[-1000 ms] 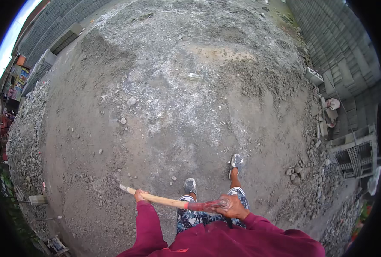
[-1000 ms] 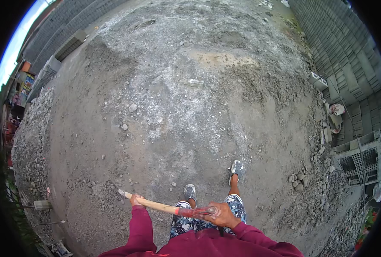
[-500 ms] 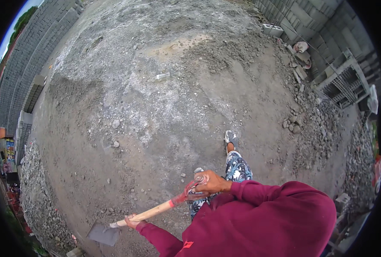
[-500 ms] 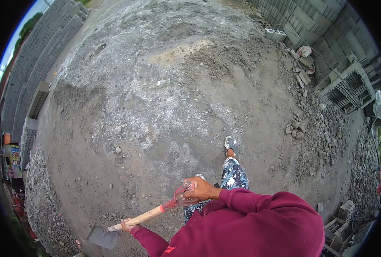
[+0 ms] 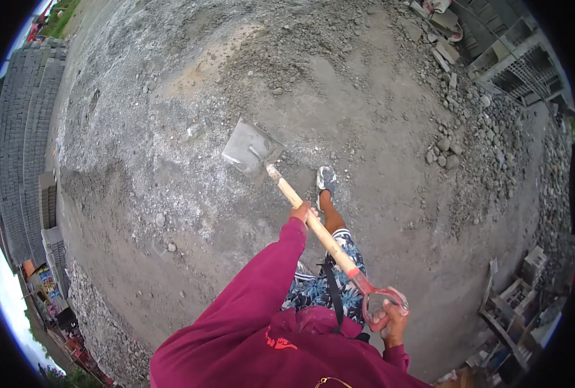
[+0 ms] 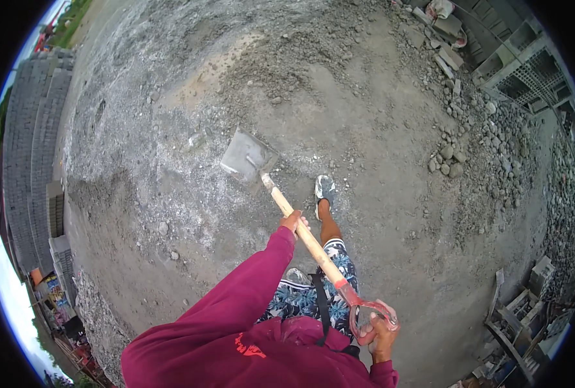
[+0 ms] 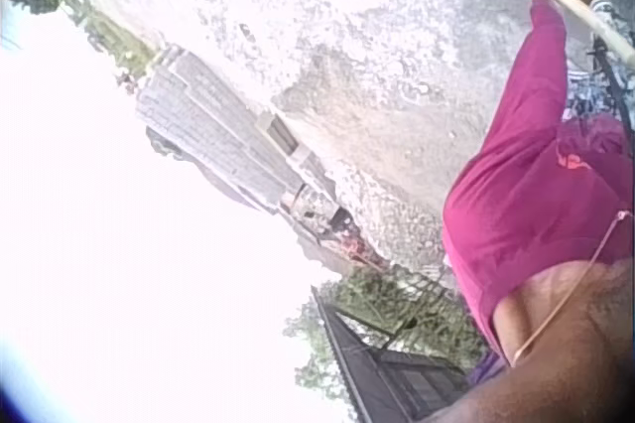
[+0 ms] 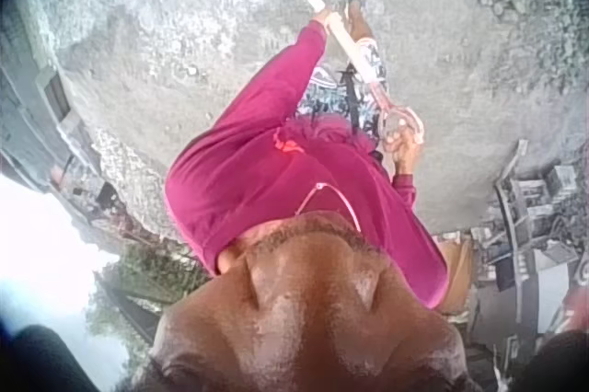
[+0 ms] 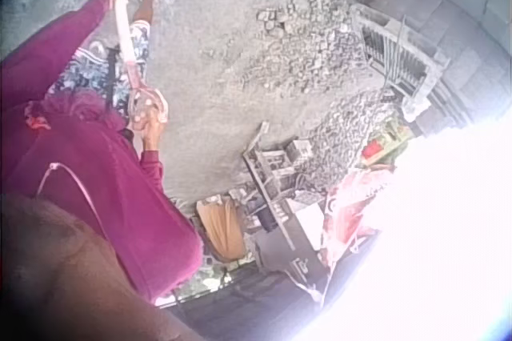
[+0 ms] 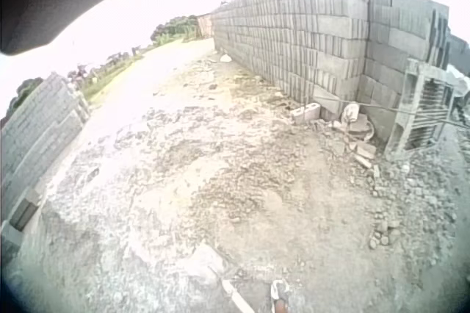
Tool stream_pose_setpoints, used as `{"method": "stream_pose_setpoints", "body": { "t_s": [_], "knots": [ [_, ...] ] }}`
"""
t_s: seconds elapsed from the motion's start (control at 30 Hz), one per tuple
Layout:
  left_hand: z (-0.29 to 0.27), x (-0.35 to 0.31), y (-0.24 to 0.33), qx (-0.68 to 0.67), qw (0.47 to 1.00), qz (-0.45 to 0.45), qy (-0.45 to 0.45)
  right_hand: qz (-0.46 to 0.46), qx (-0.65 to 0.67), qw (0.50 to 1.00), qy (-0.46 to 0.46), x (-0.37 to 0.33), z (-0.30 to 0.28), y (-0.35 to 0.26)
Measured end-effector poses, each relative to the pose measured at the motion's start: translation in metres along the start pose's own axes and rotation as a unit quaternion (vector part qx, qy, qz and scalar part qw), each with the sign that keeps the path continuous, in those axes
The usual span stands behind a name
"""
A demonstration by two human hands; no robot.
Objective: The person uses a shovel to move dirt and small rocks into a pile on the ground, then picks up a plastic bottle to pour water over the pile before continuing to shovel.
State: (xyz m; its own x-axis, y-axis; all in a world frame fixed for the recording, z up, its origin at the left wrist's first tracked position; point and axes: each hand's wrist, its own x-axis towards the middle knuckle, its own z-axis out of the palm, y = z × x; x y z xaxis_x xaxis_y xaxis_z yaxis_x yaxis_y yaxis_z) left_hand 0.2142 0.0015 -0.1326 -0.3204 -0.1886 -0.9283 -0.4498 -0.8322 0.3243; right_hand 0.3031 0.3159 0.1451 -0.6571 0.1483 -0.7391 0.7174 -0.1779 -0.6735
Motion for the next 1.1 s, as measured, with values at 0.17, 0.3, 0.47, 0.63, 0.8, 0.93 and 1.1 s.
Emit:
{"method": "stream_pose_setpoints", "body": {
  "t_s": [0.17,0.3,0.47,0.63,0.8,0.93,1.1],
  "knots": [
    [0.138,0.084,0.004,0.184,0.98,-0.054,0.048,0.11,0.206,0.964,0.125,0.057,0.049,-0.021],
    [0.176,0.153,0.01,0.241,0.967,-0.067,0.053,0.105,0.207,0.958,0.167,0.125,0.097,-0.054],
    [0.217,0.171,0.064,0.171,0.982,-0.066,0.033,0.127,0.303,0.915,0.236,0.215,0.202,-0.075],
    [0.223,0.139,0.134,0.134,0.988,-0.079,0.014,0.166,0.399,0.888,0.158,0.246,0.266,-0.077],
    [0.242,0.132,0.168,0.181,0.976,-0.11,0.041,0.151,0.413,0.892,0.106,0.242,0.283,-0.089],
    [0.293,0.237,0.255,0.176,0.983,-0.06,-0.004,0.121,0.389,0.909,0.089,0.346,0.368,-0.135],
    [0.34,0.359,0.35,0.179,0.981,-0.047,-0.058,0.096,0.34,0.93,0.106,0.459,0.456,-0.175]
  ]
}}
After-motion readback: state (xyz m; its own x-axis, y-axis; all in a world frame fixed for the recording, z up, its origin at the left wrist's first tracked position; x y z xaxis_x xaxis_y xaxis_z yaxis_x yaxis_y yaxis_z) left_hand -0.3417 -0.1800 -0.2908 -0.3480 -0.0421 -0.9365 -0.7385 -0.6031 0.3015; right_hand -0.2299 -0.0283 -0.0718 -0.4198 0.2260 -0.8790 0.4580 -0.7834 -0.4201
